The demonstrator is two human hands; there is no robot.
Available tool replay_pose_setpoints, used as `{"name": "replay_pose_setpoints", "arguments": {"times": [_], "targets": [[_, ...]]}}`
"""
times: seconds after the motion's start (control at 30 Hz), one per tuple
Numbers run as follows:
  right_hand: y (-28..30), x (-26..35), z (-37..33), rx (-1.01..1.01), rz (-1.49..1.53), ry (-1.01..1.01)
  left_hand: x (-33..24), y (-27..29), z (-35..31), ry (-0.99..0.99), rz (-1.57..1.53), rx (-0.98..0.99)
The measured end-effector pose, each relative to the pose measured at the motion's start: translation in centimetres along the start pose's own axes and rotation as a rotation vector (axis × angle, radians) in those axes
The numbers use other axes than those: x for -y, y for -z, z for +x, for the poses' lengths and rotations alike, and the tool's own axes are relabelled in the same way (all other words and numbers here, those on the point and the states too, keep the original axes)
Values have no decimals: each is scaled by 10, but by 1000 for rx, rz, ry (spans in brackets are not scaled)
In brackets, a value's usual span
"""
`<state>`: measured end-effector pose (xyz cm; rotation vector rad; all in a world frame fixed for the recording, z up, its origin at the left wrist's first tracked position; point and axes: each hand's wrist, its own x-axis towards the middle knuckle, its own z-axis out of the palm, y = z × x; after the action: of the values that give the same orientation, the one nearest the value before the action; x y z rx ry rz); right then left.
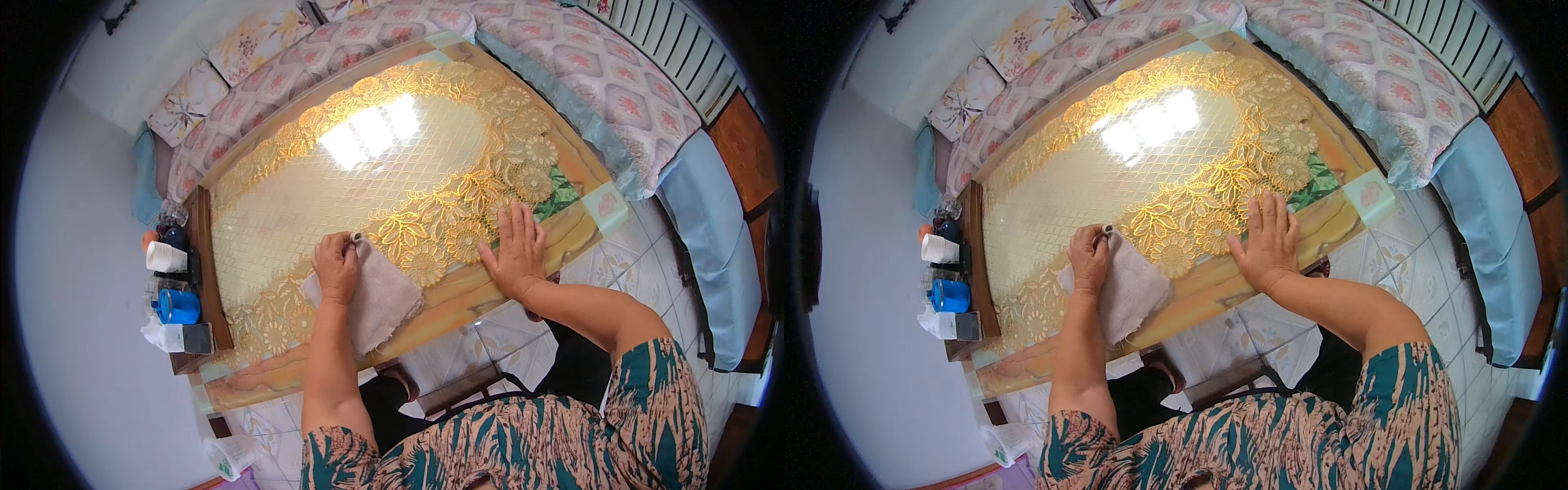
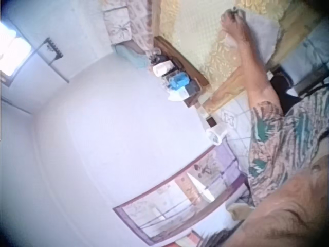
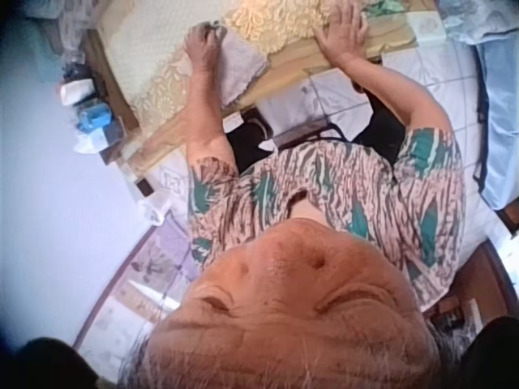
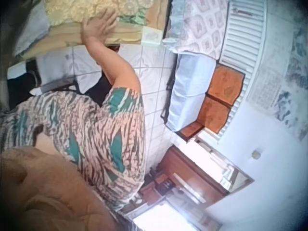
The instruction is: The person wipes the surface and edges of a glass-topped table using a cloth, then picks up the cloth and folds it.
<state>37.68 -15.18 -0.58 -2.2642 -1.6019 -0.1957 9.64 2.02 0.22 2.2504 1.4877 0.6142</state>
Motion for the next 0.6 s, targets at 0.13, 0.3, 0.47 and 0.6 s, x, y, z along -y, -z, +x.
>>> {"name": "replay_pose_setpoints", "arguments": {"times": [0.13, 0.3, 0.47, 0.6], "targets": [[-2, -3, -3, -11, 3, 15, -16, -3, -11, -120, 123, -282], [-2, -6, -3, -23, -19, -7, -31, -5, -74, -184, 157, -227], [-2, -2, -2, -21, -1, -3, -33, 11, -99, -190, 306, -74], [-2, -6, -4, -1, 2, -15, -73, 18, -109, -349, 121, -52]]}}
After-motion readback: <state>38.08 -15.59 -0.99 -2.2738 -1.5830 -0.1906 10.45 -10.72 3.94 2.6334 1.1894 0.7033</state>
